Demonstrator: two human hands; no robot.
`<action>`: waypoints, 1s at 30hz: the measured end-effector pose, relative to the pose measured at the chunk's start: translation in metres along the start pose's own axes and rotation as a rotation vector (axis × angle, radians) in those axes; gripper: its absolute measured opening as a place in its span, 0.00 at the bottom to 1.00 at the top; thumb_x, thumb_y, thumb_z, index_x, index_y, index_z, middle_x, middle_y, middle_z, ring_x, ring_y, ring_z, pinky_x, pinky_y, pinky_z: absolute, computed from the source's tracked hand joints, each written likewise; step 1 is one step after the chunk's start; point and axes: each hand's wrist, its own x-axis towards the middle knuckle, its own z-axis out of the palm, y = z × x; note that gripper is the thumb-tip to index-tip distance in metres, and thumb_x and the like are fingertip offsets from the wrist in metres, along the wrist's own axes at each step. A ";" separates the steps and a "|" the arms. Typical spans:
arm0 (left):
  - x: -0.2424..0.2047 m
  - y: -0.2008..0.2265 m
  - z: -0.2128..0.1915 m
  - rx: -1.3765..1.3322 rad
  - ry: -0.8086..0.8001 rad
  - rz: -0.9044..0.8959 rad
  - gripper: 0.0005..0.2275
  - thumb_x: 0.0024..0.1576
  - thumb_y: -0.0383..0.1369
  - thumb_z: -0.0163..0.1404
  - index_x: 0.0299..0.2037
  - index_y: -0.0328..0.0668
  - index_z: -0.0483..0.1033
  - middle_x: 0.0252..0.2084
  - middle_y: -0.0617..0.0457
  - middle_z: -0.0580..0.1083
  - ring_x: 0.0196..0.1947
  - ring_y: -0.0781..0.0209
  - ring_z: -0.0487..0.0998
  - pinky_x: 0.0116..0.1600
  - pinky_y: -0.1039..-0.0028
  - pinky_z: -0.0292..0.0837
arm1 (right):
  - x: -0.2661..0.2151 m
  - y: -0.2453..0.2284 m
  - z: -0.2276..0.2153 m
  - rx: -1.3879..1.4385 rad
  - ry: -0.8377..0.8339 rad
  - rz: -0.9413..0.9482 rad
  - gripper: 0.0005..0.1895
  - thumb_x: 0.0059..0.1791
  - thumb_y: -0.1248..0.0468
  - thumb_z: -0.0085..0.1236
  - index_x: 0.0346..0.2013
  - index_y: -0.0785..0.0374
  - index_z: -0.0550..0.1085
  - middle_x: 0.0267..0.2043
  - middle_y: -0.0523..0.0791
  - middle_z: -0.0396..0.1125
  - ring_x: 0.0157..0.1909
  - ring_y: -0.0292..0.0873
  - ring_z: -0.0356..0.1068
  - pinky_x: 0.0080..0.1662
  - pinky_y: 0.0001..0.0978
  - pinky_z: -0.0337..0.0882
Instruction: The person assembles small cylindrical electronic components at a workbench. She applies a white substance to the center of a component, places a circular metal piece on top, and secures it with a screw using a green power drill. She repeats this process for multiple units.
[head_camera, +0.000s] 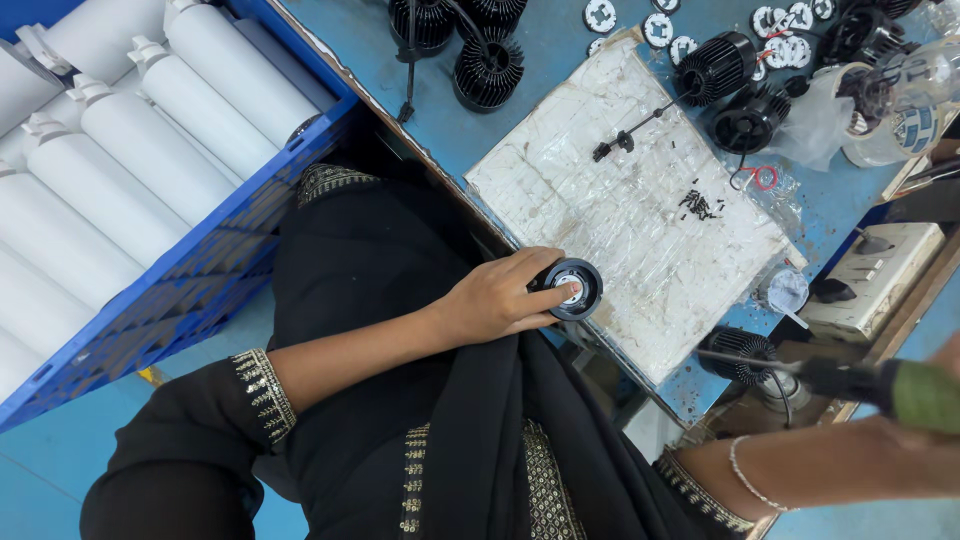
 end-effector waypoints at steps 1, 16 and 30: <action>-0.001 0.000 0.000 0.006 -0.006 -0.006 0.26 0.52 0.33 0.65 0.60 0.48 0.69 0.61 0.37 0.69 0.62 0.39 0.74 0.61 0.60 0.76 | 0.001 0.003 -0.006 0.024 -0.026 -0.009 0.18 0.48 0.47 0.55 0.36 0.59 0.71 0.27 0.42 0.63 0.26 0.40 0.61 0.30 0.36 0.65; -0.002 0.000 0.004 0.002 0.010 -0.014 0.27 0.52 0.32 0.65 0.62 0.49 0.68 0.61 0.38 0.68 0.61 0.40 0.74 0.60 0.61 0.76 | -0.031 0.060 0.067 -0.462 0.805 -0.360 0.35 0.57 0.32 0.25 0.34 0.62 0.59 0.22 0.40 0.50 0.17 0.37 0.46 0.21 0.28 0.48; -0.002 0.000 0.003 0.014 0.015 -0.013 0.26 0.53 0.33 0.64 0.61 0.50 0.68 0.60 0.39 0.68 0.60 0.42 0.75 0.58 0.62 0.77 | 0.014 0.057 0.101 -0.823 0.835 -0.389 0.39 0.55 0.37 0.16 0.55 0.67 0.61 0.37 0.43 0.62 0.28 0.35 0.65 0.31 0.26 0.72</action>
